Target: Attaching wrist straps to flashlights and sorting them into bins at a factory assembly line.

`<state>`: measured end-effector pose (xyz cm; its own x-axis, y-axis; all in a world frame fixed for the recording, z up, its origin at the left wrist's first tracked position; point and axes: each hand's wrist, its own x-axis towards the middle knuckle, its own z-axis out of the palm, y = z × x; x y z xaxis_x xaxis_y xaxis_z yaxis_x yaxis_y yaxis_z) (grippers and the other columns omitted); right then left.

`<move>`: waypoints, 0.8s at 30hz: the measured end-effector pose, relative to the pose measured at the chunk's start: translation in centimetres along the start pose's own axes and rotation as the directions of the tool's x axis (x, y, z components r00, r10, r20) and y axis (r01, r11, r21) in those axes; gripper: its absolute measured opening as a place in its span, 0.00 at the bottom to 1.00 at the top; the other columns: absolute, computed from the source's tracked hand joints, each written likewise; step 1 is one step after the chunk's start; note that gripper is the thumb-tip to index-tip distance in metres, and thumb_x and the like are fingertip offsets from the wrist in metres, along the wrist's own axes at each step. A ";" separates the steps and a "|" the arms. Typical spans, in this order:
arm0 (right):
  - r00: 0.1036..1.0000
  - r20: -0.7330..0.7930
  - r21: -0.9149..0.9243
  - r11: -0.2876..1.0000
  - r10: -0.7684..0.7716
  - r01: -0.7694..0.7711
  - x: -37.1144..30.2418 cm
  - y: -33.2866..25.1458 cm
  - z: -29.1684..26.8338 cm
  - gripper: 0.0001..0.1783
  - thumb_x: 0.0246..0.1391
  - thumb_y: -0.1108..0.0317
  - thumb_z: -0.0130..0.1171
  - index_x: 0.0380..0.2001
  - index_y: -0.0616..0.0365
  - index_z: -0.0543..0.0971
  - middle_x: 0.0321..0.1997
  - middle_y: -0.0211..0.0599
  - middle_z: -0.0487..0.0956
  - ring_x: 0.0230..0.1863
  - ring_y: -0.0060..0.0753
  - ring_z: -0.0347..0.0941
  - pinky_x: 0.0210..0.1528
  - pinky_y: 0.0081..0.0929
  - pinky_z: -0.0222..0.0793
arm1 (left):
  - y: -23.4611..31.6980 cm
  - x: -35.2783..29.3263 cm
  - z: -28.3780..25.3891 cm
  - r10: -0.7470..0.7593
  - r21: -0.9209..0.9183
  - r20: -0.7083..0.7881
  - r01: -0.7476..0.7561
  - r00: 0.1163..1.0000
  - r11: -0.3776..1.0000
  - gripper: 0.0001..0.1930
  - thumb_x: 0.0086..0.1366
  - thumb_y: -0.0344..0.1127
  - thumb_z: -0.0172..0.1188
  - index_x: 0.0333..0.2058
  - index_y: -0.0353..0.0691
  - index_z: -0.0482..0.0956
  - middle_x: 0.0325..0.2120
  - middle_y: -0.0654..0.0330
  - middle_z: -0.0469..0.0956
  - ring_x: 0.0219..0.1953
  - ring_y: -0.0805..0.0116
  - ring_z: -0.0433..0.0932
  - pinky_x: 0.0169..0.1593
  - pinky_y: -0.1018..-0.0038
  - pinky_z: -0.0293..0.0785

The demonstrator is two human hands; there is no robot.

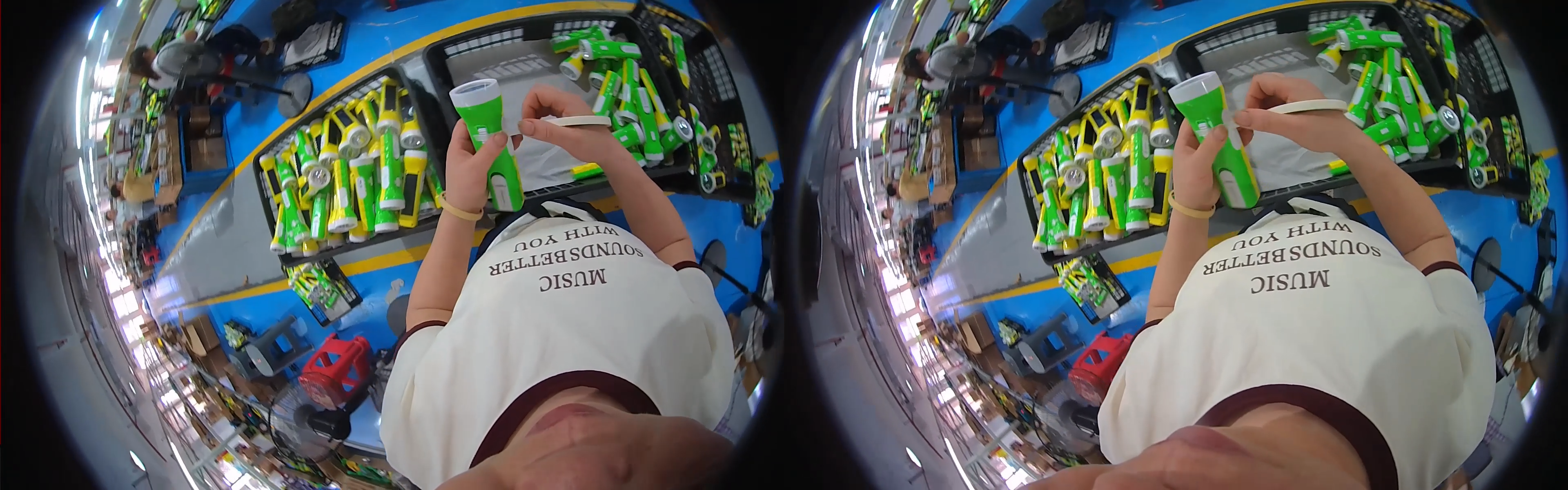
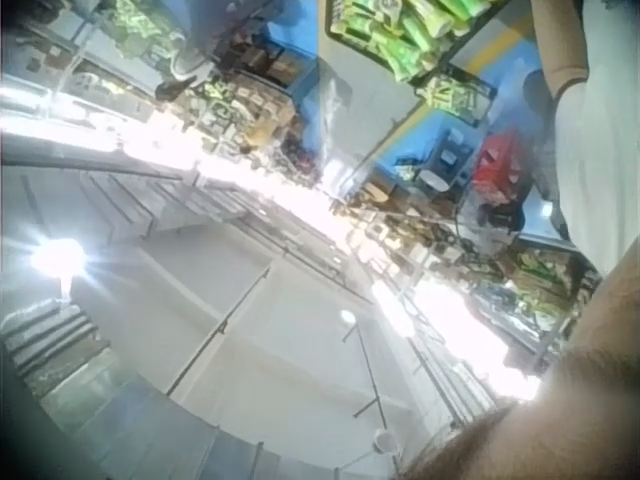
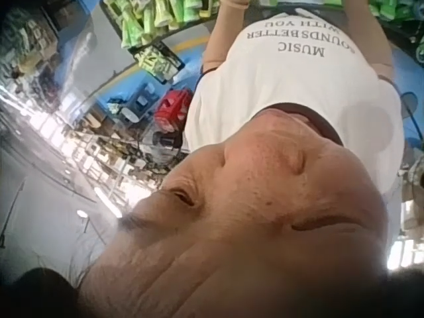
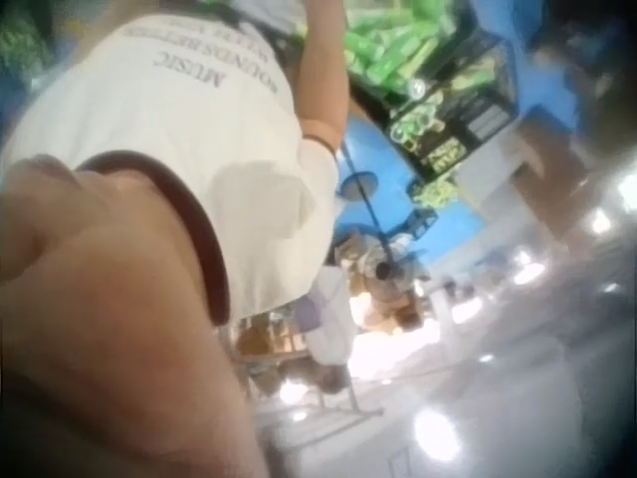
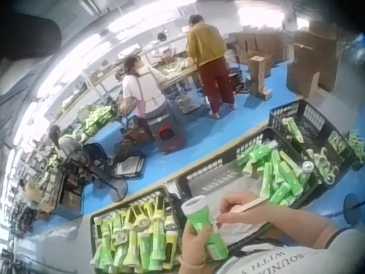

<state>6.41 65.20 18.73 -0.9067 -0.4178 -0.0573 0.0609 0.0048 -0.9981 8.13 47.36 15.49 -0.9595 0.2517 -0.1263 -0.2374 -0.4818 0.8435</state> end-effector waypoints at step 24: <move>0.807 -0.512 -0.073 0.922 0.293 -0.381 -4.3 13.3 -6.4 0.10 0.52 0.61 0.55 0.27 0.56 0.72 0.22 0.21 0.67 0.26 0.13 0.60 0.30 0.12 0.56 | 10.0 -0.9 -37.1 0.274 0.797 -0.328 0.420 0.904 -0.433 0.21 0.50 0.35 0.56 0.46 0.49 0.68 0.49 0.53 0.66 0.51 0.53 0.65 0.48 0.58 0.67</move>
<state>8.44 72.92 5.61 -0.9279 0.1293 -0.3496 0.3710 0.2297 -0.8998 0.99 11.21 4.68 -0.9822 -0.1797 -0.0542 -0.1798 0.9837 -0.0019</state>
